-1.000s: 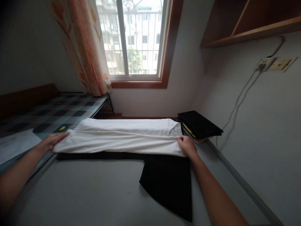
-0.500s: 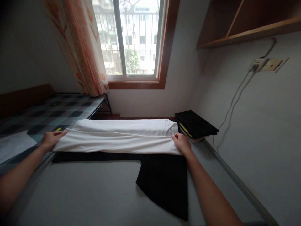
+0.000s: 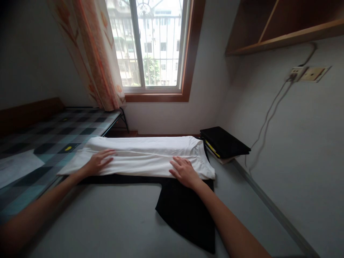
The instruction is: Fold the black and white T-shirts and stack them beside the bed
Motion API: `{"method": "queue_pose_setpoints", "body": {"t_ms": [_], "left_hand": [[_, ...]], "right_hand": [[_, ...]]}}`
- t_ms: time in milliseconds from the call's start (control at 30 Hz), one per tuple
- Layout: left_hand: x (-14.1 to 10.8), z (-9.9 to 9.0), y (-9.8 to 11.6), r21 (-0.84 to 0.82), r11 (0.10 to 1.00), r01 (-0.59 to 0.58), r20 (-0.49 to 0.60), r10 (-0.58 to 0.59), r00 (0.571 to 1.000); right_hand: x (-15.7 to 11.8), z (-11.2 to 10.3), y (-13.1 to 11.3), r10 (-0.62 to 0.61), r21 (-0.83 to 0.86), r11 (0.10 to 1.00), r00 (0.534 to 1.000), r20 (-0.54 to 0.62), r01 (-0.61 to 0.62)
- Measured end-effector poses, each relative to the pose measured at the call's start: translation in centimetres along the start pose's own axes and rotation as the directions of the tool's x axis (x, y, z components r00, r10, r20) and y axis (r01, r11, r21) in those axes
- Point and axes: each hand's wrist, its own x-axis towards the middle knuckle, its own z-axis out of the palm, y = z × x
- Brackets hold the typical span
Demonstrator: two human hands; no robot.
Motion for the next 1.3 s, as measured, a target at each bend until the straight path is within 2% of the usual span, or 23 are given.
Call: {"method": "queue_pose_setpoints", "body": {"t_ms": [100,200,400,533,700,800,933,1133,1300], "left_hand": [[-0.1,1.6,1.8,0.104,0.994,-0.045,0.177,0.026,0.984],[-0.8,1.5,1.5,0.187,0.982,-0.034,0.241,-0.013,0.970],[-3.1,-0.8,-1.8,0.216,0.976,-0.013,0.284,-0.051,0.957],[-5.4,-3.3,-3.8,0.132,0.991,-0.013,0.324,-0.031,0.946],[-8.6,-6.3,-5.9,0.035,0.995,0.095,0.202,-0.100,0.974],[-10.1,-7.0,-7.6,0.108,0.984,0.142,0.127,-0.155,0.980],[-10.9,-7.2,-8.8,0.229,0.964,0.134,0.124,-0.165,0.978],[-10.5,-7.1,-7.2,0.325,0.937,0.127,0.123,-0.175,0.977],[-10.2,-7.8,-5.9,0.292,0.929,0.226,0.112,-0.268,0.957]], "right_hand": [[-0.3,0.5,0.1,-0.036,-0.040,0.998,0.993,0.111,0.041],[-0.9,0.2,1.6,-0.035,-0.046,0.998,0.985,0.166,0.043],[-3.0,-1.3,5.5,0.042,-0.079,0.997,0.977,0.210,-0.026],[-5.6,-3.1,7.7,-0.014,-0.078,0.997,0.989,0.148,0.026],[-9.5,-5.5,9.2,-0.086,-0.094,0.992,0.996,-0.019,0.084],[-11.1,-6.4,9.2,-0.097,-0.154,0.985,0.991,-0.091,0.083],[-11.3,-6.6,8.7,-0.149,-0.231,0.965,0.984,-0.094,0.124],[-10.0,-7.1,8.5,-0.238,-0.266,0.937,0.971,-0.010,0.227],[-9.2,-9.0,8.6,-0.136,-0.254,0.961,0.985,-0.102,0.106]]}}
